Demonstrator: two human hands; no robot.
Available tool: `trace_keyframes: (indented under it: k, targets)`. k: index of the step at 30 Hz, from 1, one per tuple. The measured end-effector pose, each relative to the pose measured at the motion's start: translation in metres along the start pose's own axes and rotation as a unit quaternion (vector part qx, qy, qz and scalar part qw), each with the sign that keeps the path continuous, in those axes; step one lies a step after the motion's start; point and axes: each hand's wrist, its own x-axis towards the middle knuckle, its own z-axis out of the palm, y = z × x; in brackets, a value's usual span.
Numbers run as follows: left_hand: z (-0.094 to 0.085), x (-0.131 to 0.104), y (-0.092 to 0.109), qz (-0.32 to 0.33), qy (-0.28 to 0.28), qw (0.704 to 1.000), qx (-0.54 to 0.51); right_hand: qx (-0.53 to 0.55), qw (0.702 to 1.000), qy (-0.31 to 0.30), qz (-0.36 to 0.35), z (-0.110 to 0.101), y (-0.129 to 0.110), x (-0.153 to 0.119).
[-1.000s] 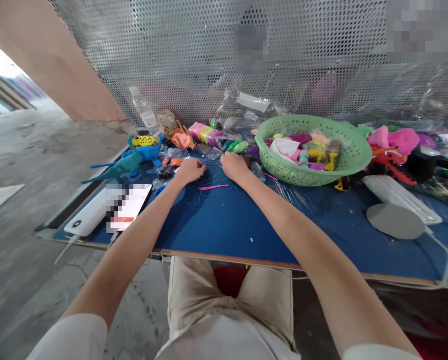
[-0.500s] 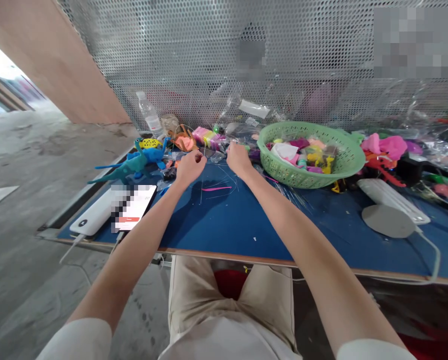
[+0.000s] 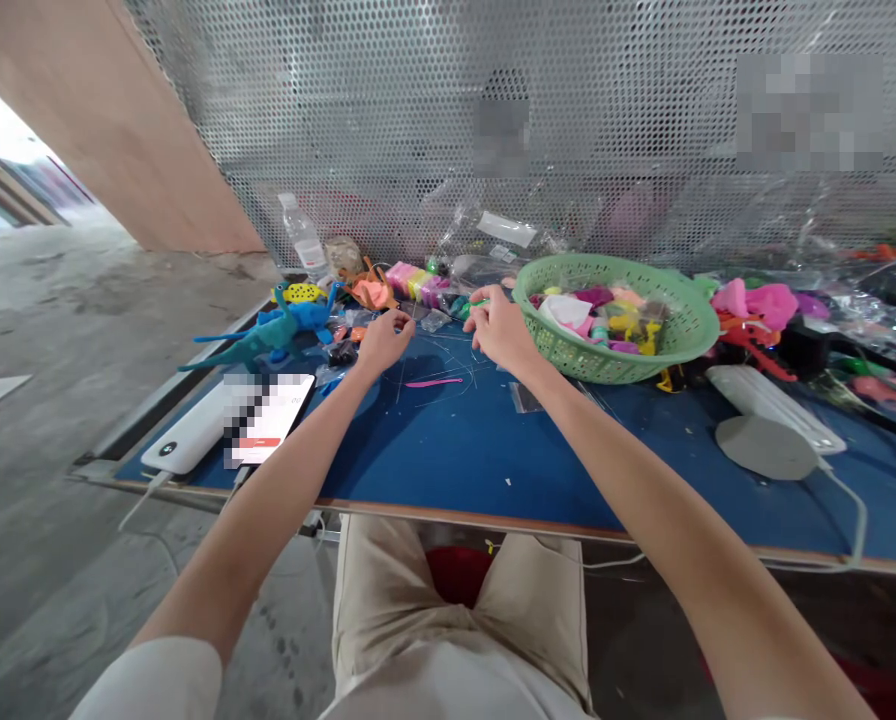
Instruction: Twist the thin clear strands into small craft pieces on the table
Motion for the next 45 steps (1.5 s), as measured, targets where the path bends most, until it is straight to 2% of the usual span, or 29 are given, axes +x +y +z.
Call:
trace_keyframes:
  k: [3,5,7,9,12,15,20,22,23,24,27,29,30,31,36,38,40,42,45]
  targets:
    - [0.000,-0.003,0.007,0.035,0.014,0.996,-0.077,-0.114,0.993,-0.026,-0.012,-0.005,0.010,-0.012]
    - [-0.001,-0.007,0.014,0.055,0.024,0.992,-0.108,-0.175,0.983,-0.022,-0.049,-0.005,0.013,-0.014]
    - [-0.003,-0.014,0.022,0.087,0.038,0.988,-0.125,-0.165,0.983,-0.005,-0.084,-0.003,0.009,-0.012]
    - [-0.004,-0.021,0.030,0.122,0.047,0.983,-0.130,-0.073,0.994,0.001,-0.085,0.001,0.000,-0.006]
    - [-0.008,-0.031,0.043,0.159,0.019,0.980,-0.115,0.089,0.995,-0.016,-0.031,0.005,-0.017,0.002]
    - [-0.011,-0.039,0.054,0.185,-0.004,0.977,-0.103,0.194,0.981,-0.023,0.011,0.005,-0.029,0.004]
    - [-0.016,-0.049,0.062,0.231,0.009,0.968,-0.097,0.326,0.945,-0.013,-0.021,-0.005,-0.041,-0.002]
    - [-0.019,-0.051,0.062,0.263,0.053,0.960,-0.086,0.355,0.935,0.012,-0.017,-0.016,-0.047,-0.003]
    - [-0.021,-0.051,0.061,0.279,0.091,0.953,-0.082,0.356,0.934,0.022,-0.010,-0.023,-0.050,-0.004]
    - [-0.024,-0.051,0.059,0.291,0.138,0.943,-0.081,0.341,0.940,0.007,0.002,-0.031,-0.052,-0.005]
    - [-0.034,-0.047,0.056,0.293,0.280,0.910,-0.082,0.222,0.974,-0.035,0.019,-0.055,-0.055,-0.010]
    - [-0.042,-0.043,0.055,0.282,0.322,0.900,-0.079,0.145,0.989,-0.037,0.007,-0.066,-0.053,-0.016]
    - [-0.046,-0.042,0.056,0.286,0.317,0.901,-0.071,0.117,0.992,-0.044,0.009,-0.069,-0.051,-0.019]
    - [-0.048,-0.040,0.056,0.297,0.289,0.908,-0.058,0.096,0.994,-0.054,0.015,-0.070,-0.048,-0.022]
    - [-0.049,-0.036,0.060,0.357,0.061,0.932,-0.011,0.085,0.990,-0.107,0.042,-0.057,-0.040,-0.028]
    - [-0.045,-0.037,0.061,0.359,0.002,0.933,0.014,0.105,0.984,-0.135,0.045,-0.051,-0.040,-0.027]
    - [-0.042,-0.038,0.062,0.358,-0.021,0.933,0.034,0.116,0.979,-0.163,0.044,-0.047,-0.044,-0.026]
    - [-0.041,-0.038,0.063,0.361,-0.019,0.931,0.038,0.107,0.978,-0.175,0.039,-0.046,-0.050,-0.025]
    - [-0.047,-0.036,0.065,0.373,0.008,0.927,0.015,0.039,0.988,-0.150,-0.001,-0.050,-0.060,-0.025]
